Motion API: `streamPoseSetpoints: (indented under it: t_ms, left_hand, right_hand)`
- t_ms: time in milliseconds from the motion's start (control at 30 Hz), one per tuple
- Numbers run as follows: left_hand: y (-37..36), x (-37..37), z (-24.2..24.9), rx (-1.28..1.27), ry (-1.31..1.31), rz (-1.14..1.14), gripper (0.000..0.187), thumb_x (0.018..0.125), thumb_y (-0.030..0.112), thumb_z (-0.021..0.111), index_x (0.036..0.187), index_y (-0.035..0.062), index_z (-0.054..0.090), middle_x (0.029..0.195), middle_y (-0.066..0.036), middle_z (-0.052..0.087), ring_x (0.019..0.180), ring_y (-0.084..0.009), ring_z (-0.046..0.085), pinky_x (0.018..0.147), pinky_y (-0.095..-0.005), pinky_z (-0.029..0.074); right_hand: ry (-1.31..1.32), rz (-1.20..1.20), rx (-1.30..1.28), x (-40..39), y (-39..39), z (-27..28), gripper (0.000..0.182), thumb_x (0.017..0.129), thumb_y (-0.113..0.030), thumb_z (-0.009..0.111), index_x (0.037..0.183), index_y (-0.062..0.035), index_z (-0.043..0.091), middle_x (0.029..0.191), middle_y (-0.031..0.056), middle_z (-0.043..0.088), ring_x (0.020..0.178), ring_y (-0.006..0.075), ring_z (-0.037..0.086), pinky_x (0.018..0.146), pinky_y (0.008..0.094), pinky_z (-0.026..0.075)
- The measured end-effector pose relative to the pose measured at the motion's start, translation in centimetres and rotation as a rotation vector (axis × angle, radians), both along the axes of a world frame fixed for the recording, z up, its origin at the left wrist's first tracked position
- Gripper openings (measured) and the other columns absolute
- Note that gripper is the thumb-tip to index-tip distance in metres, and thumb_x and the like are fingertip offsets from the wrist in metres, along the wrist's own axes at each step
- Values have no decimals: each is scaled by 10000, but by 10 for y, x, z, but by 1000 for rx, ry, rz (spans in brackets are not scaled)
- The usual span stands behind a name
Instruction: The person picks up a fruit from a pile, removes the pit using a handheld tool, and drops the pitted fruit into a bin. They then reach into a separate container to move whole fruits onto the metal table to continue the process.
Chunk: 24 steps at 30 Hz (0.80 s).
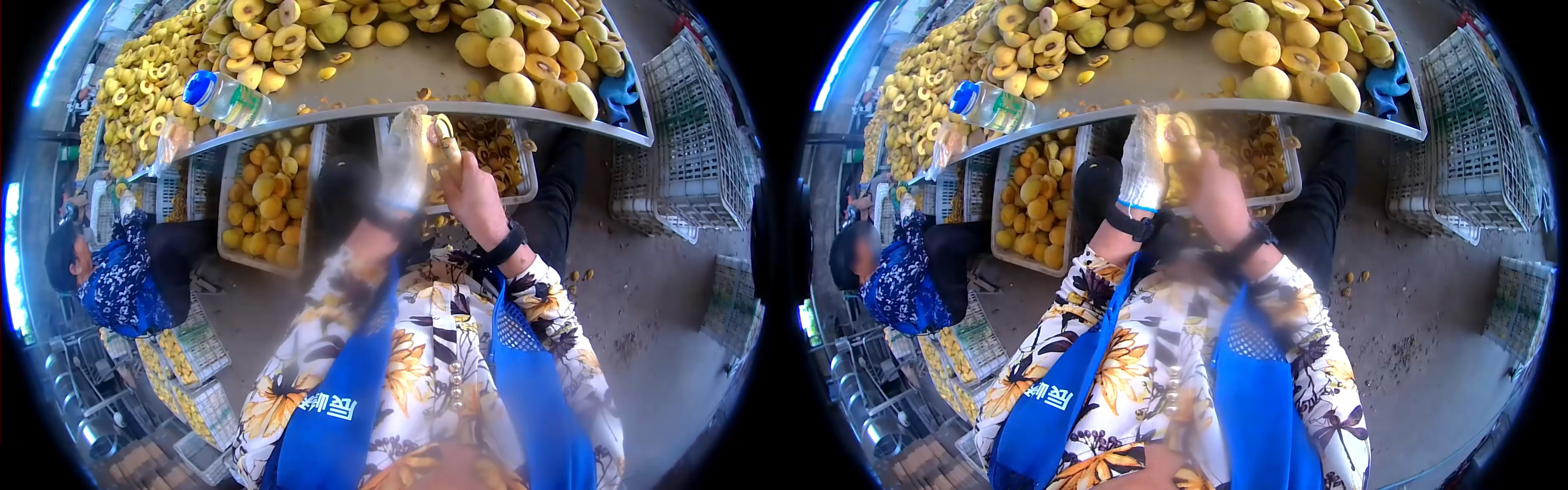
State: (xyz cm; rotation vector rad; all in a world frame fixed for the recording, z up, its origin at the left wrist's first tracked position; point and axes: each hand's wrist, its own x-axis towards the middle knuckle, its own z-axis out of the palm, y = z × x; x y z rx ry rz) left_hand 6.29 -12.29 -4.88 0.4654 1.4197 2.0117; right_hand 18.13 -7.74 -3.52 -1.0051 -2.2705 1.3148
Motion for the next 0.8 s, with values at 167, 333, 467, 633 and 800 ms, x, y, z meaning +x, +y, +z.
streamPoseSetpoints:
  t_ms: [167, 333, 467, 633, 800]
  left_hand:
    - [-2, 12, 21, -103, 149, 51, 358, 971, 291, 405, 1084, -14, 554, 1027, -79, 587, 925, -123, 546, 836, -253, 441]
    - [1, 4, 14, -145, 140, 50, 332, 962, 270, 430, 1034, -20, 577, 956, -64, 615, 888, -124, 564, 804, -257, 452]
    - [-2, -16, 17, -173, 54, -138, 317, 933, 277, 484, 985, -17, 593, 889, -43, 623, 790, -128, 581, 726, -262, 472]
    - [-2, -39, 11, -281, 126, -302, 275, 882, 276, 563, 918, 12, 634, 831, -18, 626, 726, -120, 589, 659, -244, 471]
    - [-5, -40, 13, -278, -60, -312, 302, 888, 311, 563, 892, 20, 644, 784, -20, 611, 699, -99, 570, 619, -226, 454]
  right_hand:
    - [-30, 30, 16, 1, -3, -7, 236, 829, -145, 535, 933, 37, 426, 713, 286, 569, 726, 469, 548, 639, 503, 436]
    - [4, 69, 15, 3, -11, -6, 220, 824, -127, 527, 904, 44, 415, 726, 296, 560, 739, 478, 540, 637, 503, 434]
    - [-23, 95, -9, 1, -14, -3, 214, 812, -109, 530, 897, 50, 414, 736, 304, 557, 751, 477, 542, 645, 497, 436]
    - [-22, 172, -64, -2, -11, -7, 217, 795, -87, 524, 920, 63, 428, 760, 318, 563, 782, 473, 551, 674, 482, 448]
    - [-51, 231, -95, -4, -9, -5, 244, 780, -81, 517, 949, 79, 445, 774, 322, 566, 797, 471, 557, 692, 460, 459]
